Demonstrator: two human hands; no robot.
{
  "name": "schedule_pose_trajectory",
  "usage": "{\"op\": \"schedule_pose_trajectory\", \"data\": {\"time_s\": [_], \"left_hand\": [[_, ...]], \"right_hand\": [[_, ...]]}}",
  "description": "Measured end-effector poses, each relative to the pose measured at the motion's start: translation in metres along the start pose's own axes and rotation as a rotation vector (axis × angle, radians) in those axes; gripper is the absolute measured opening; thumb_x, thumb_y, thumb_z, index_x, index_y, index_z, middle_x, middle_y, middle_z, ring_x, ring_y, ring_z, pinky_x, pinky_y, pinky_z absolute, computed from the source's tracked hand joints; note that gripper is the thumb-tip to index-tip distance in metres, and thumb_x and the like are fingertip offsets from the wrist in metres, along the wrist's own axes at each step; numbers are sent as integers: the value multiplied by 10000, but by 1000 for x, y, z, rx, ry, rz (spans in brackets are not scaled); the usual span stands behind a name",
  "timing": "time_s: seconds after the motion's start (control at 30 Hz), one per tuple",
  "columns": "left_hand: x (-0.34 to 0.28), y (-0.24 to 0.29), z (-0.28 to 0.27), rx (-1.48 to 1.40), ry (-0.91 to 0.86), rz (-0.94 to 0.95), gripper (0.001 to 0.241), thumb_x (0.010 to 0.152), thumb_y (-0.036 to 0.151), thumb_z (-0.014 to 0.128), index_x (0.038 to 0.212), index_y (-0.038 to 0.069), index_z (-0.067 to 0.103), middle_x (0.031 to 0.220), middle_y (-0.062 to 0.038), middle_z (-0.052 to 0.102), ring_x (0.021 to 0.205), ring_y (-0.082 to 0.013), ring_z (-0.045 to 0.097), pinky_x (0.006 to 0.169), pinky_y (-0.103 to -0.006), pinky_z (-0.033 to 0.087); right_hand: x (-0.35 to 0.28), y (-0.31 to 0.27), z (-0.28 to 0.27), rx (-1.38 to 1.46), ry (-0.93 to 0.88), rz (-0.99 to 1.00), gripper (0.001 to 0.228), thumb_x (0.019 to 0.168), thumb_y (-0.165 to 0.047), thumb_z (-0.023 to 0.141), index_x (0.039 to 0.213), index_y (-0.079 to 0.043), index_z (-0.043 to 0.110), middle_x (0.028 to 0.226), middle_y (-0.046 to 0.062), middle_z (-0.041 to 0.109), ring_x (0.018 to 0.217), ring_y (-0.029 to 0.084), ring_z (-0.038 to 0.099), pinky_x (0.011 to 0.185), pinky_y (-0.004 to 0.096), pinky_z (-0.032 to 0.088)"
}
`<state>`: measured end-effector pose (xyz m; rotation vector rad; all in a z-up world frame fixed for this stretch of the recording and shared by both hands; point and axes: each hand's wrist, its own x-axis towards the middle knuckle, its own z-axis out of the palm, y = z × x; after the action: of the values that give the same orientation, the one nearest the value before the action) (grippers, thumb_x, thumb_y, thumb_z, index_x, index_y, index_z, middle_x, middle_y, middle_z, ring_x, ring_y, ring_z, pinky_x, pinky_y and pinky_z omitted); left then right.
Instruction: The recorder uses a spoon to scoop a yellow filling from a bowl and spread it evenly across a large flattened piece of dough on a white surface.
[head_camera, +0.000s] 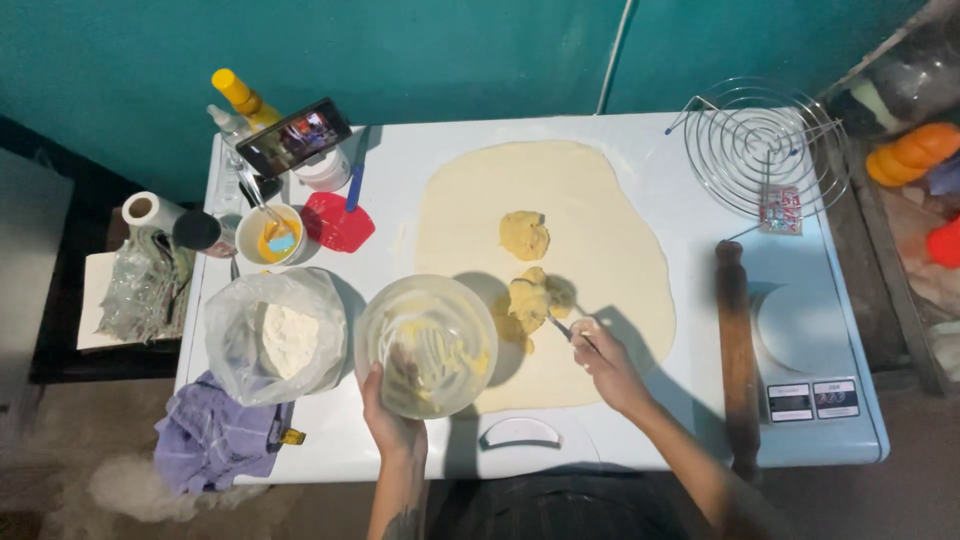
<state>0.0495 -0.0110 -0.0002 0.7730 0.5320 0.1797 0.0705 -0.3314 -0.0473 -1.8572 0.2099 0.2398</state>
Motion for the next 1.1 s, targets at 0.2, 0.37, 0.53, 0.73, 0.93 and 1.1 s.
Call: {"op": "schedule_pose_trajectory", "data": {"time_s": [0.2, 0.37, 0.53, 0.73, 0.93, 1.1], "left_hand": [[1, 24, 41, 173, -165, 51, 752, 963, 431, 539, 1591, 102, 287, 1515, -114, 472, 1393, -269, 487, 1138, -438, 416], [-4, 31, 58, 272, -294, 49, 801, 962, 485, 581, 1586, 58, 319, 1492, -156, 509, 1357, -270, 521, 1111, -425, 448], [2, 39, 49, 236, -421, 115, 808, 971, 489, 582, 1588, 44, 312, 1491, -168, 506, 1363, -267, 515, 1120, -416, 443], [-1, 43, 61, 278, -421, 212, 792, 988, 476, 600, 1576, 14, 339, 1502, -170, 499, 1374, -265, 516, 1135, -409, 440], [3, 50, 62, 210, -485, 212, 839, 965, 493, 622, 1585, 19, 315, 1469, -188, 512, 1338, -276, 535, 1126, -422, 453], [6, 45, 72, 140, -459, 404, 878, 994, 548, 619, 1595, -15, 312, 1527, -176, 477, 1401, -272, 507, 1200, -423, 390]], "right_hand": [[12, -146, -14, -664, -183, -807, 138, 953, -223, 661, 1038, -117, 686, 943, 25, 664, 864, 226, 635, 717, 336, 515], [30, -210, 17, -1102, -130, -1310, 213, 824, -168, 653, 1031, -194, 691, 888, 22, 587, 896, 213, 593, 670, 349, 525], [32, -217, -6, -1284, -40, -1181, 225, 785, -177, 647, 1009, -185, 665, 867, 34, 573, 923, 235, 603, 636, 339, 519], [16, -231, -7, -1127, -28, -1321, 239, 801, -149, 646, 1038, -178, 656, 934, 30, 592, 935, 210, 588, 695, 343, 527], [13, -214, -18, -1320, 71, -1083, 281, 807, -116, 649, 1073, -198, 685, 904, 26, 599, 942, 228, 585, 668, 345, 530], [-12, -155, -1, -1132, -4, -746, 339, 880, -101, 613, 1211, -121, 687, 957, 124, 734, 847, 279, 699, 563, 379, 547]]}}
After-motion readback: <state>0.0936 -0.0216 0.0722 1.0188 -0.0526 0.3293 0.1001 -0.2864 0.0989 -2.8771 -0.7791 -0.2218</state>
